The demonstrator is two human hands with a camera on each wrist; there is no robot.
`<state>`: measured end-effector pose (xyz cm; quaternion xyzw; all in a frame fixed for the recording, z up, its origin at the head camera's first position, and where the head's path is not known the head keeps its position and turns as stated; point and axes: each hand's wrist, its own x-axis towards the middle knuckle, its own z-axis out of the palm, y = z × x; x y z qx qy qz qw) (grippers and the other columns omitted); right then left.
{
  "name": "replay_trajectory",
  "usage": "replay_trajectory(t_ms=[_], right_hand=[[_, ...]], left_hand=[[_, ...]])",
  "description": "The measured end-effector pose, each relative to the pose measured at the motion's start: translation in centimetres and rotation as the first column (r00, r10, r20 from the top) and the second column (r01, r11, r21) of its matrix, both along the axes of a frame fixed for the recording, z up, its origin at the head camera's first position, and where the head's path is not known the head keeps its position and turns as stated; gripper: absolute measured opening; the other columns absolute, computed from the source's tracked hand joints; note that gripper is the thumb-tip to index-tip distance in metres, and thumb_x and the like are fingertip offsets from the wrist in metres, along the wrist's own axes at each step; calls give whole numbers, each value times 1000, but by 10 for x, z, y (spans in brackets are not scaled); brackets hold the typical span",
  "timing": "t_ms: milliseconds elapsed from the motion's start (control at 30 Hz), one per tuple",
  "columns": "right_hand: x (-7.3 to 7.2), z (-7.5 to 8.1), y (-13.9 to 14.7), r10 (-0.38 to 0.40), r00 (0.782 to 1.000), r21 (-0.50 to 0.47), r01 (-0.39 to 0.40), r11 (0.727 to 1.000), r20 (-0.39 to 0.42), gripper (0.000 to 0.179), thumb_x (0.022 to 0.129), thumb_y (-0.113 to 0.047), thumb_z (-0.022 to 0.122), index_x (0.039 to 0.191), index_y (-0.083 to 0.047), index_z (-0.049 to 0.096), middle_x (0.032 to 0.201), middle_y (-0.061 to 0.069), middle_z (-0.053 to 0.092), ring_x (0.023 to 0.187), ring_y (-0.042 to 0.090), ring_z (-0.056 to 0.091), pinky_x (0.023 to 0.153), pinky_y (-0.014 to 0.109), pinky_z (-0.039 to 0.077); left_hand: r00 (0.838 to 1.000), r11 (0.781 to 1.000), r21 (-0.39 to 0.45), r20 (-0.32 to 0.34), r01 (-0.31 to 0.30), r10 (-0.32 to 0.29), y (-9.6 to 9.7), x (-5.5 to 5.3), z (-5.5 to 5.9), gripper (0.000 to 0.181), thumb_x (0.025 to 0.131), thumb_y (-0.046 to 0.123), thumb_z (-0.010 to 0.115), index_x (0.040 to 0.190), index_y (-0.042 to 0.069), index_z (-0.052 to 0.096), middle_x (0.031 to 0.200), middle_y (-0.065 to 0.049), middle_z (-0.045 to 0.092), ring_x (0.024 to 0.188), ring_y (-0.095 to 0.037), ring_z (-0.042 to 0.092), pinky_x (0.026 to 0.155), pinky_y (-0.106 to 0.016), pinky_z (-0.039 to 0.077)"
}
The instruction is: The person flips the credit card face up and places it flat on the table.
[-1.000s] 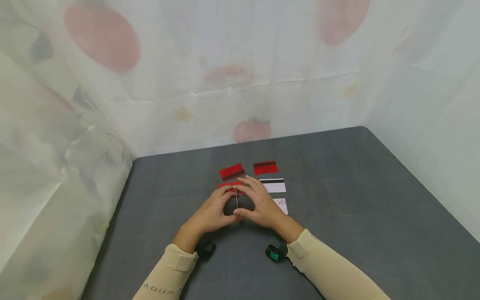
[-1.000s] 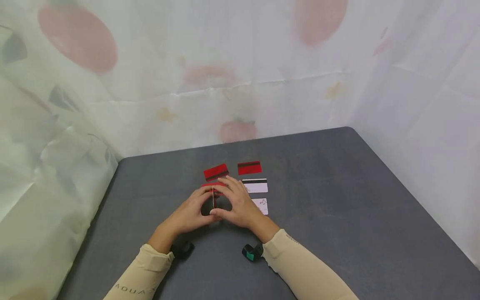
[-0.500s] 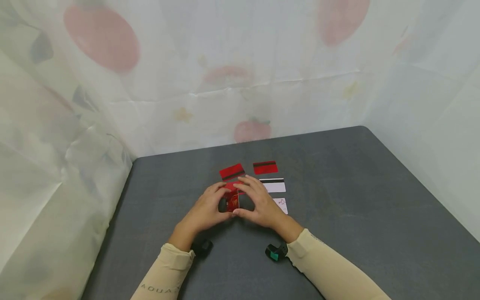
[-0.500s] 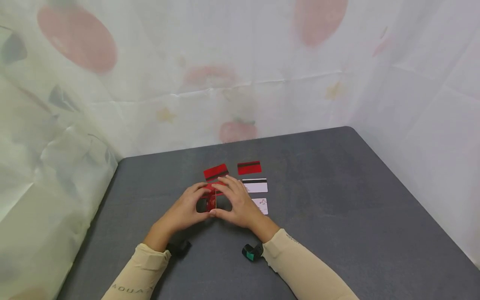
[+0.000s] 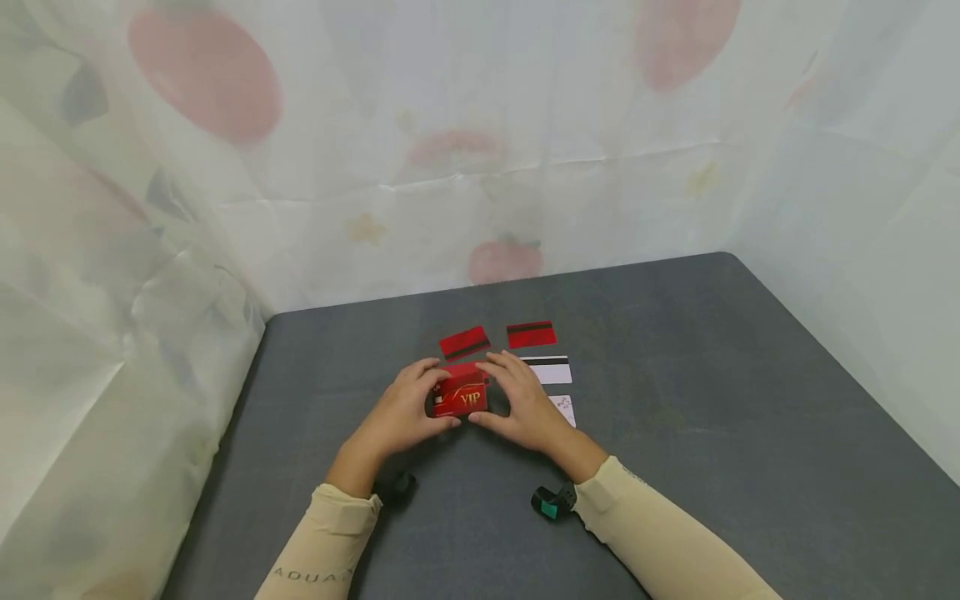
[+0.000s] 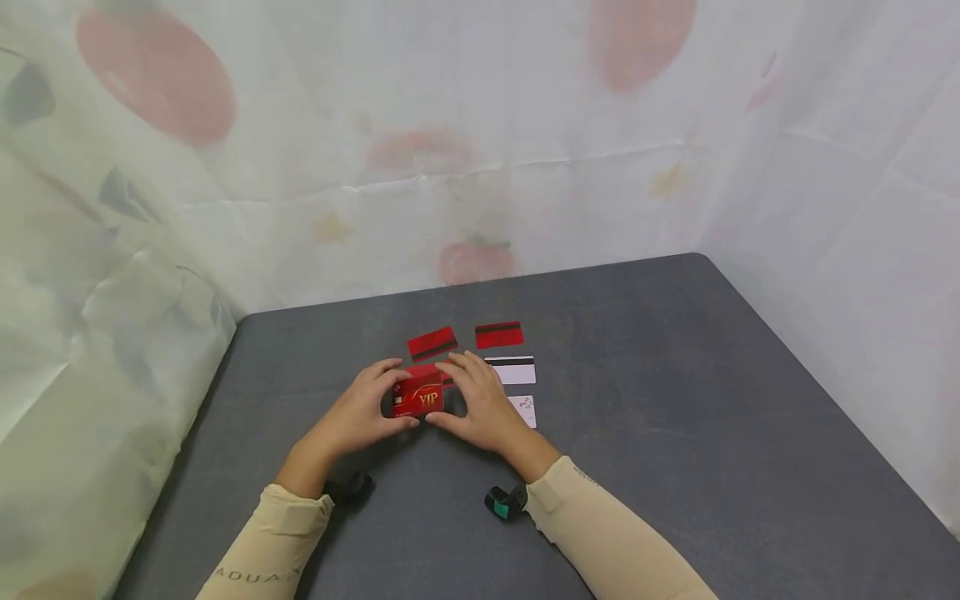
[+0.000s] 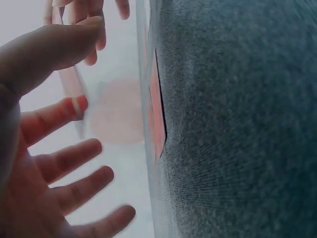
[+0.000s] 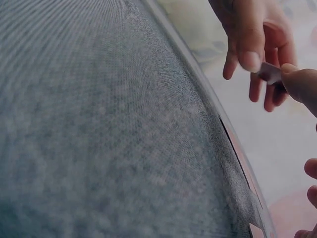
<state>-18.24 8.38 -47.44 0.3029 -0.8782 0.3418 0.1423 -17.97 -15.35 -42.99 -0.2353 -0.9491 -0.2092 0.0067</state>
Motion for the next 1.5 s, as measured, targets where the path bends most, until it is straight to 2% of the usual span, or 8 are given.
replay_trajectory(t_ms=[233, 467, 600, 1033, 1500], right_hand=[[1, -1, -1, 25, 999, 48, -27, 998, 40, 66, 84, -49, 73, 137, -14, 56, 150, 16, 44, 143, 43, 31, 110, 68, 25], [1, 0, 0, -15, 983, 168, -17, 986, 184, 64, 85, -57, 68, 135, -18, 57, 156, 12, 36, 148, 39, 22, 112, 69, 20], [1, 1, 1, -39, 972, 234, -16, 972, 230, 67, 84, -59, 67, 136, -18, 57, 159, 11, 31, 150, 37, 16, 115, 67, 17], [0, -3, 2, -60, 968, 276, -10, 961, 244, 65, 82, -58, 71, 133, -19, 59, 160, 13, 29, 151, 38, 14, 117, 63, 16], [0, -6, 3, -71, 966, 283, -2, 959, 247, 65, 80, -59, 72, 131, -20, 61, 159, 13, 31, 151, 39, 14, 117, 62, 17]], left_hand=[[997, 995, -97, 75, -29, 36, 0, 0, -6, 64, 73, 44, 85, 126, 15, 62, 147, -14, 46, 134, -33, 41, 99, -65, 41], [988, 987, -157, 141, -33, 55, 0, 0, -8, 66, 73, 46, 84, 127, 14, 63, 151, -15, 41, 141, -41, 32, 100, -71, 35], [981, 985, -169, 180, -38, 68, 0, 0, -8, 66, 74, 46, 84, 128, 15, 63, 153, -16, 39, 144, -45, 28, 101, -73, 32], [976, 986, -160, 201, -50, 82, -1, 0, -12, 62, 74, 46, 84, 126, 18, 64, 155, -17, 36, 146, -44, 25, 103, -74, 30], [971, 987, -150, 220, -63, 96, 0, -1, -14, 62, 73, 45, 85, 125, 18, 64, 154, -19, 37, 144, -43, 28, 103, -73, 30]])
